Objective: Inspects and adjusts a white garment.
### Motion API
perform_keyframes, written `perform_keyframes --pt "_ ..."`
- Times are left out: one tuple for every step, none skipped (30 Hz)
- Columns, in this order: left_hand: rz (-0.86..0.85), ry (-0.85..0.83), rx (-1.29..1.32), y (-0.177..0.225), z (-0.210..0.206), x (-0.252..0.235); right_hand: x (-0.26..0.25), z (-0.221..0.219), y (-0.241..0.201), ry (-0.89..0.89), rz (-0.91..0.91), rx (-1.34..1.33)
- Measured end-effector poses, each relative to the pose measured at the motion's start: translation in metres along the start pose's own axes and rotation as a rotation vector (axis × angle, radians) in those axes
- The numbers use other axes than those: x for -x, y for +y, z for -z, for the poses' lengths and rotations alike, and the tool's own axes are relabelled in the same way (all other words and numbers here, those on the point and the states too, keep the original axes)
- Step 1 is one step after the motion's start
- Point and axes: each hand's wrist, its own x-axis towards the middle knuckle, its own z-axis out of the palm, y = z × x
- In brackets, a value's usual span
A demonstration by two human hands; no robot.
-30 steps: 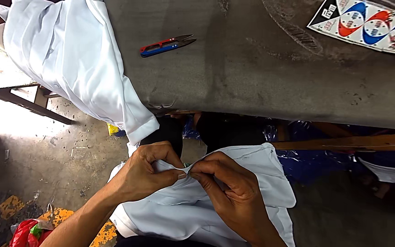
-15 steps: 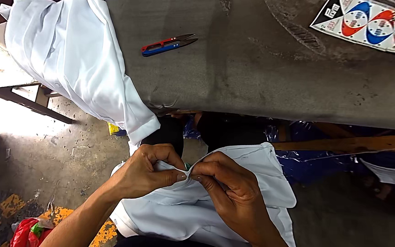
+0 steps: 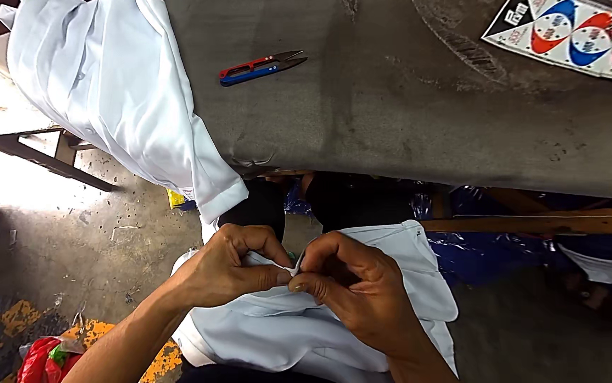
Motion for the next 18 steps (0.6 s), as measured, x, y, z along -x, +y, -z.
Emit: perform_keyframes --pt "0.0 0.005 0.007 -0.001 -0.001 0.0 -0.003 0.001 0.0 -0.015 -0.016 -0.052" --pt "-0.002 0.014 0.009 -0.002 -0.001 0.0 -0.005 0.002 -0.001 -0.02 -0.027 -0.044" --pt "-0.004 0.029 0.005 -0.003 -0.002 -0.001 -0.005 0.003 -0.004 -0.016 -0.027 0.029" --pt "-0.001 0.049 -0.003 -0.003 -0.003 -0.001 -0.005 0.005 -0.008 -0.004 -0.011 0.163" --pt "0.003 0.07 -0.019 -0.002 -0.003 -0.001 -0.004 0.007 -0.013 0.016 0.021 0.328" --pt "0.008 0.089 -0.042 -0.001 -0.004 -0.001 -0.003 0.006 -0.019 0.048 0.063 0.474" --pt "0.01 0.104 -0.059 0.0 -0.004 -0.001 -0.002 0.004 -0.023 0.078 0.099 0.571" --pt "0.01 0.115 -0.07 0.0 -0.004 -0.001 -0.001 0.001 -0.026 0.093 0.127 0.617" --pt "0.008 0.119 -0.08 0.001 -0.004 -0.001 -0.001 -0.003 -0.028 0.095 0.145 0.632" --pt "0.001 0.121 -0.086 0.0 -0.005 -0.001 -0.001 -0.007 -0.028 0.091 0.155 0.634" --pt "-0.005 0.124 -0.093 0.0 -0.005 -0.002 -0.001 -0.011 -0.028 0.082 0.157 0.638" --pt "-0.009 0.127 -0.1 0.0 -0.005 -0.001 -0.002 -0.014 -0.027 0.078 0.157 0.649" --pt "-0.011 0.13 -0.11 0.0 -0.005 -0.001 -0.003 -0.016 -0.025 0.075 0.158 0.659" --pt "-0.012 0.135 -0.116 0.0 -0.005 0.0 -0.004 -0.017 -0.024 0.07 0.161 0.663" --pt "-0.012 0.141 -0.122 0.001 -0.006 0.0 -0.005 -0.018 -0.023 0.065 0.168 0.654" --pt "-0.01 0.149 -0.129 0.002 -0.007 0.001 -0.006 -0.018 -0.022 0.064 0.178 0.625" --pt "-0.006 0.157 -0.143 0.004 -0.008 0.002 -0.007 -0.018 -0.022 0.07 0.186 0.566" --pt "0.001 0.167 -0.163 0.006 -0.009 0.003 -0.007 -0.017 -0.025 0.084 0.18 0.473"
